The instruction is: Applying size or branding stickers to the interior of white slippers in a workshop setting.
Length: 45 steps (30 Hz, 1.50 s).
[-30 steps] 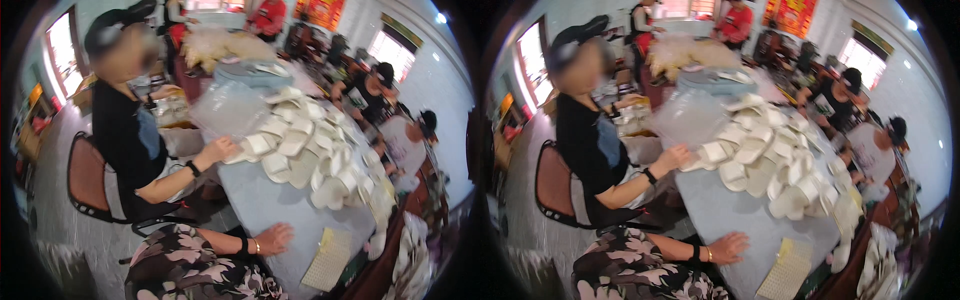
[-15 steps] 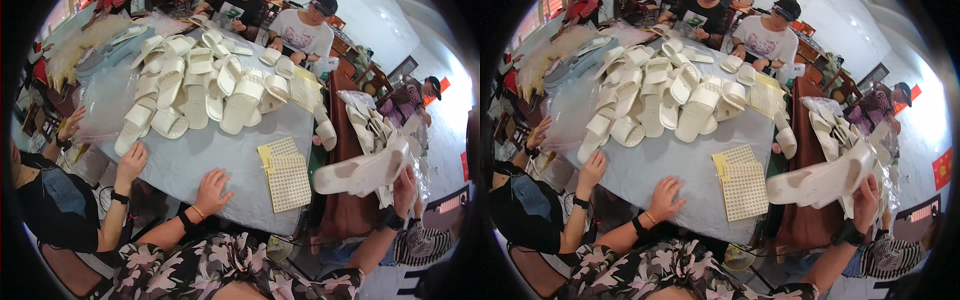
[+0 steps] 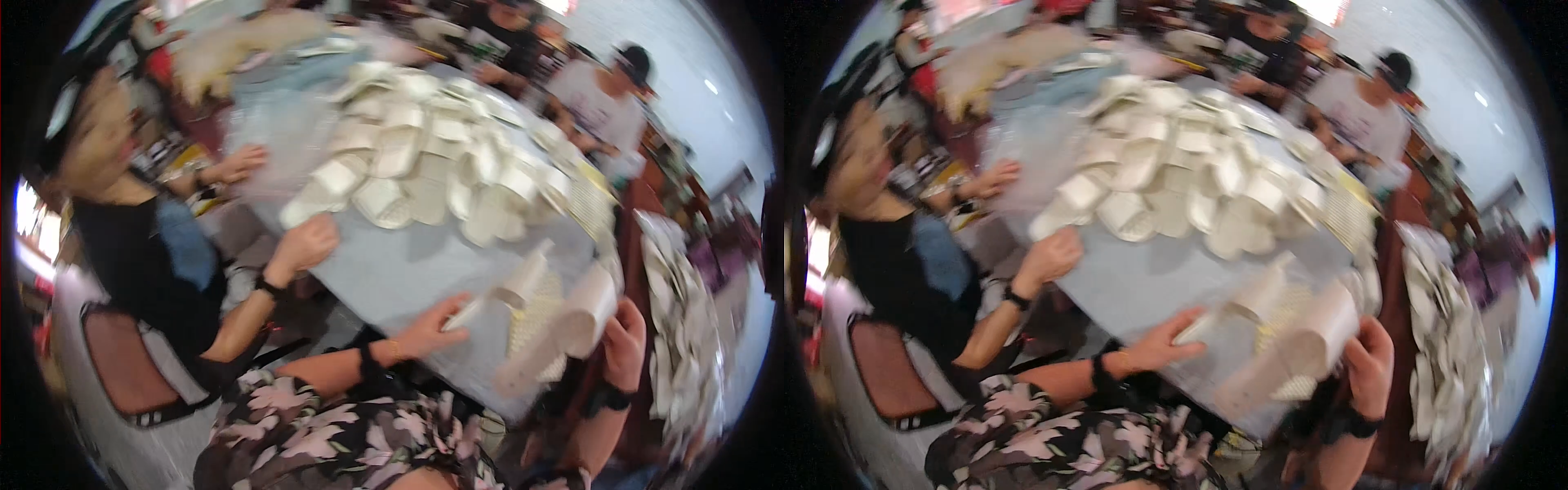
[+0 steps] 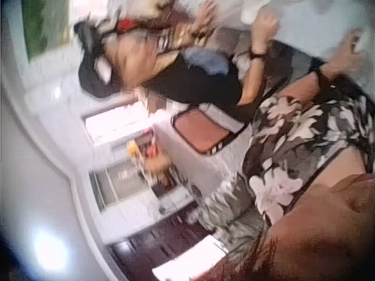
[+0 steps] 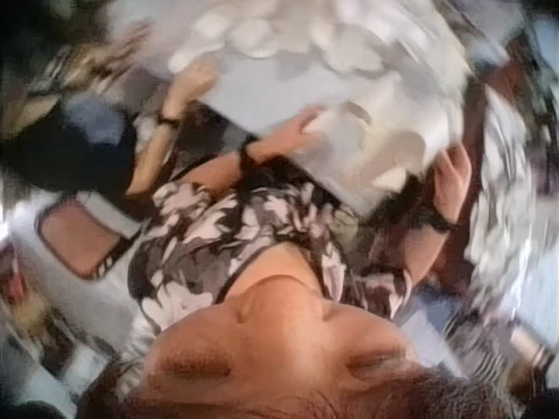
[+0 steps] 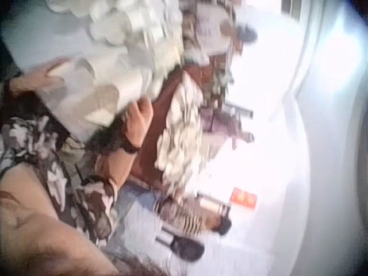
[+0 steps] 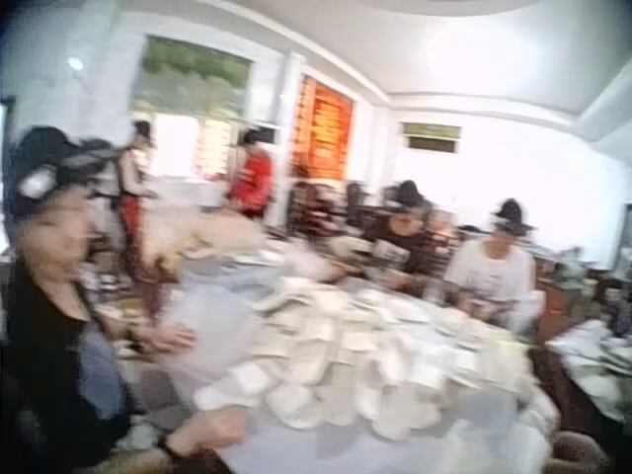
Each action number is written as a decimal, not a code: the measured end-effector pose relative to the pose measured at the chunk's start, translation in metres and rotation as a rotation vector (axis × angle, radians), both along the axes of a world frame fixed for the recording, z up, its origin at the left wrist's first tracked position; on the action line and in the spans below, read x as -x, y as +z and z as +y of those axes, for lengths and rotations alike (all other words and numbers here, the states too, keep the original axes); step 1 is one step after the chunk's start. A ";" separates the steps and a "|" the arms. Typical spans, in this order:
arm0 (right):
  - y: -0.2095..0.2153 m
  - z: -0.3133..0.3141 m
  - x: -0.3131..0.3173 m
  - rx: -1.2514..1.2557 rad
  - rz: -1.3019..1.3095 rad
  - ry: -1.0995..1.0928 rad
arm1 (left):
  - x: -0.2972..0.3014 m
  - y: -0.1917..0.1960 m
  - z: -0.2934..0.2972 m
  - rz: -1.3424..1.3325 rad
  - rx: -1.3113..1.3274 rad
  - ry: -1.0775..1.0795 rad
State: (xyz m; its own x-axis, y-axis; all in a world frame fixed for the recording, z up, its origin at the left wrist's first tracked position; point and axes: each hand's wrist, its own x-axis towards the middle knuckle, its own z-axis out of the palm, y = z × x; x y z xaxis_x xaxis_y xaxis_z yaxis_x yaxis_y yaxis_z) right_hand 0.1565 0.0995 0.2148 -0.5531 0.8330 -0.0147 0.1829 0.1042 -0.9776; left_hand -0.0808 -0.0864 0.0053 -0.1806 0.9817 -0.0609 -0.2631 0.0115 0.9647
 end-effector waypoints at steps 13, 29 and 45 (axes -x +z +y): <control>-0.072 0.015 0.071 0.015 -0.329 0.241 | 0.029 0.003 -0.045 -0.532 0.208 0.225; -0.180 0.040 0.107 -0.124 -0.477 0.257 | 0.024 -0.013 -0.069 0.466 0.404 0.261; -0.200 -0.015 0.078 -0.430 -0.629 0.047 | -0.001 -0.003 0.006 1.460 -0.010 0.085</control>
State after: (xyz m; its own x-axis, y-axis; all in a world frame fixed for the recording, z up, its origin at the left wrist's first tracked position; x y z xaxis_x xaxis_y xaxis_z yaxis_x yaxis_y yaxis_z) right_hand 0.0785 0.0841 0.0148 -0.5828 0.8124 -0.0181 0.6778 0.4738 -0.5622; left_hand -0.0803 -0.0801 0.0027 -0.1303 0.9645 0.2299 0.9287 0.0376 0.3688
